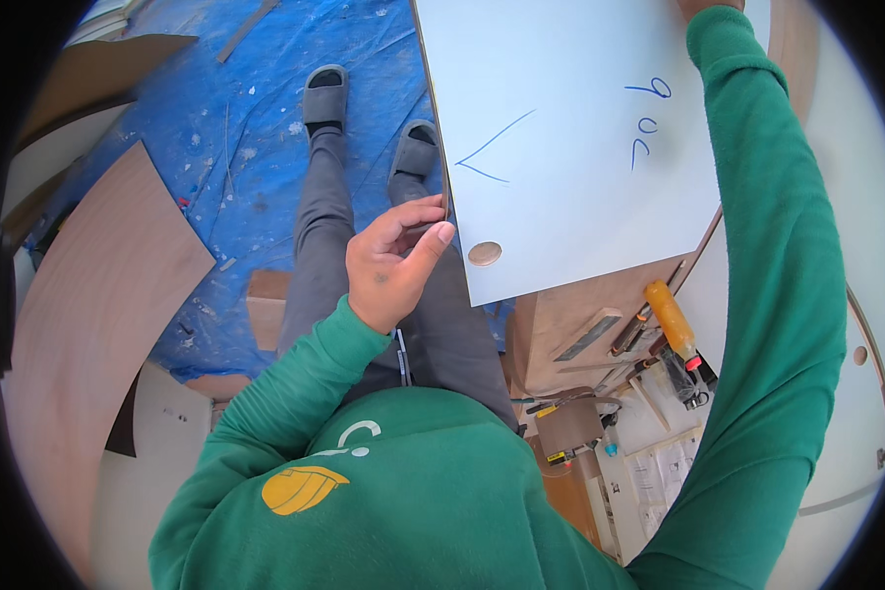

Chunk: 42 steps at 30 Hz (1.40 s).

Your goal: The person repeatedly picks up a thin curved wooden strip and aligns it along the edge of a white board panel. They adjust the strip's position multiple times, checking the fit against the board's edge and then placing it back down on the workbench.

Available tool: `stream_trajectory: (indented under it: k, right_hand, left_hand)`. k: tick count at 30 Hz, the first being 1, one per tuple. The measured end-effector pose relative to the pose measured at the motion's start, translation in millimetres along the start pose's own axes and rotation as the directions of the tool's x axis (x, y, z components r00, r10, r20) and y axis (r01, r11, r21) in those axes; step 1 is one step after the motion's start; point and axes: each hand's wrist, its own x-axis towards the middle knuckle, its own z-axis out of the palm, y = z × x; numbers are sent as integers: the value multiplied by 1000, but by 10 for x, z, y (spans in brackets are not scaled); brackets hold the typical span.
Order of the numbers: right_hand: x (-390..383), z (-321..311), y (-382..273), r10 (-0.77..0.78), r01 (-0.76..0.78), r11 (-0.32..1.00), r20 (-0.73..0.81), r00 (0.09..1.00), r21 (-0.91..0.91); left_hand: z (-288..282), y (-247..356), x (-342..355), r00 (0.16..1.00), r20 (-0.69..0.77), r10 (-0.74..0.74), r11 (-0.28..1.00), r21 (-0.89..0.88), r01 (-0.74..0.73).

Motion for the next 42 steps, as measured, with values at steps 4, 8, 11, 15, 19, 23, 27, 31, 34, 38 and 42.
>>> stream_trajectory:
  k: [4, 8, 11, 15, 19, 23, 27, 31, 34, 38, 42]
  right_hand:
    - [-690, -251, -654, 211, -218, 953, 55, 976, 211]
    - [-1744, -350, -835, -26, 7, 962, 67, 997, 273]
    - [-2115, -362, -884, -75, 60, 985, 90, 993, 160]
    - [-2168, -389, -1060, -38, 34, 999, 101, 994, 37]
    - [-2147, -523, -1146, 15, -12, 1000, 182, 983, -16]
    - [-2162, -516, -1149, 29, -22, 999, 180, 983, -45]
    - [-2142, -477, -1170, 54, -41, 996, 177, 983, -78]
    - [-2170, -436, -1159, 64, -50, 994, 154, 986, -96]
    - [-2190, -420, -1178, 52, -42, 996, 127, 990, -81]
    - [-2193, -397, -1148, 32, -24, 997, 106, 994, -76]
    - [-2197, -430, -1228, 64, -58, 996, 103, 993, -61]
  left_hand:
    - [8, -134, -145, 999, -41, -2, 1000, -24, 1]
    - [61, -194, -221, 997, -80, -15, 1000, -11, 14]
    - [101, -229, -238, 993, -115, -3, 1000, -16, 2]
    - [134, -319, -237, 988, -120, 95, 994, -45, -101]
    - [187, -400, -229, 978, -105, 181, 976, -102, -192]
    - [172, -462, -199, 966, -64, 249, 968, 41, -247]
    - [177, -521, -181, 960, -66, 273, 962, 28, -271]
    - [184, -575, -152, 949, -91, 303, 953, 9, -304]
    - [201, -584, -150, 944, -111, 310, 950, -9, -313]
    - [230, -638, -123, 929, -128, 349, 935, -25, -354]
    - [197, -664, -119, 937, -106, 334, 938, -66, -342]
